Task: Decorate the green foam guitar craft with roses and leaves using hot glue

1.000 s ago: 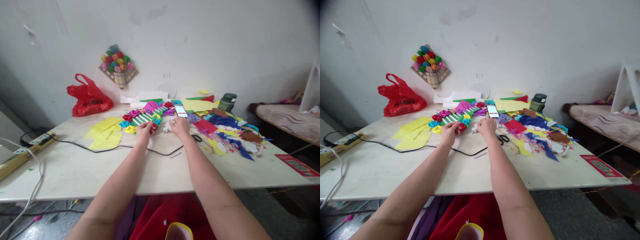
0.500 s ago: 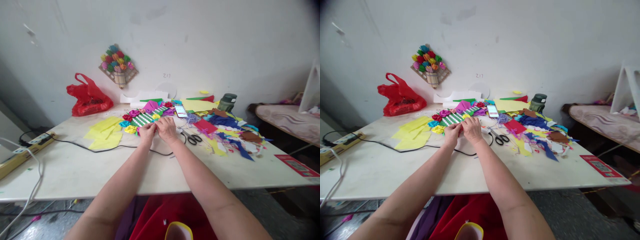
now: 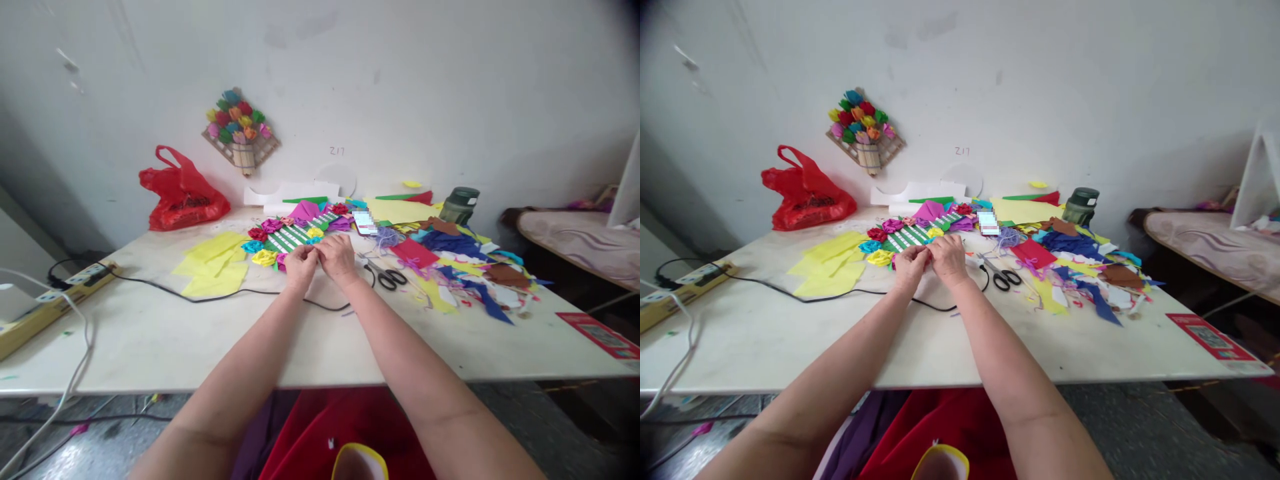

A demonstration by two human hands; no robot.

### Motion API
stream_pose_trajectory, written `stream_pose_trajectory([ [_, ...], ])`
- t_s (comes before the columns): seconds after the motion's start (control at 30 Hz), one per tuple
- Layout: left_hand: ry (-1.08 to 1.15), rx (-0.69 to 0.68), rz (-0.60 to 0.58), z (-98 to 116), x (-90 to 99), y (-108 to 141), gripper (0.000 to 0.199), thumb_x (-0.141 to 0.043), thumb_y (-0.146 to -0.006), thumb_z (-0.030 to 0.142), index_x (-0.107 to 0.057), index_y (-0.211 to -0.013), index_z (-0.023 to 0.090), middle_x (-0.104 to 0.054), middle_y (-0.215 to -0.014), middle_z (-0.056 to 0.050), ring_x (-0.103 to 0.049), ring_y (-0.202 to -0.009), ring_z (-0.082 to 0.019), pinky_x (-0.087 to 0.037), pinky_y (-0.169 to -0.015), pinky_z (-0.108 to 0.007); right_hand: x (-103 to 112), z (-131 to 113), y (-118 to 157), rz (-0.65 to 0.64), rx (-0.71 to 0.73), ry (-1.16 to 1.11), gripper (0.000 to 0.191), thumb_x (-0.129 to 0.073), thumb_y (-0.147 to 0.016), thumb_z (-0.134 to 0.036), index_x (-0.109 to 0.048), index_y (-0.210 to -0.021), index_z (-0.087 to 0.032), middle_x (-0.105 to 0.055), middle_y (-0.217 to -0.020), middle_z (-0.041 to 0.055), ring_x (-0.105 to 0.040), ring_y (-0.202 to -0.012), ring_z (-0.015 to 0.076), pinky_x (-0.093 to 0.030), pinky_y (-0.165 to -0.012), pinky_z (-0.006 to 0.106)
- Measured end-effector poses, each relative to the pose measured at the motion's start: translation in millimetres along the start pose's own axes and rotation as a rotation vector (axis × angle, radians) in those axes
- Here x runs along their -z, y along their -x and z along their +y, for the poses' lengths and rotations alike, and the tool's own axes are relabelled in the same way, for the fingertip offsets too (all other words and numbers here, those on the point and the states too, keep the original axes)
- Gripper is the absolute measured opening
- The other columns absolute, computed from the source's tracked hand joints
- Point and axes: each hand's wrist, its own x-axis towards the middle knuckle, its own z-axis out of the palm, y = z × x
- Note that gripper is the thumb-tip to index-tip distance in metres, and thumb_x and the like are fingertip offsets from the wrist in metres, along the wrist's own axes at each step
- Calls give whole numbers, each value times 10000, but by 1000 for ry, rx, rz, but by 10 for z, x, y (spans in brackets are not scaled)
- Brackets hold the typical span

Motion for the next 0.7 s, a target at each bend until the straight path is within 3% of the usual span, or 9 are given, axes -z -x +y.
stream_pose_trajectory([
  [0.3,124,77,-27,85,7,26,135,-545,-612,254,-602,-663,143,-464,-422,46,-366,-354,-74,-290,-380,-213,4,81,6,-26,47,-32,258,-423,-889,-244,-674,-913,-185,-641,-827,72,-491,-798,179,-273,-759,337],
  [0.7,134,102,-112,141,-3,67,221,-523,-648,252,-611,-810,130,-469,-424,48,-361,-329,-81,-283,-378,-225,44,72,3,76,-1,23,294,-376,-893,-241,-657,-858,-160,-634,-768,80,-501,-776,194,-287,-748,337],
])
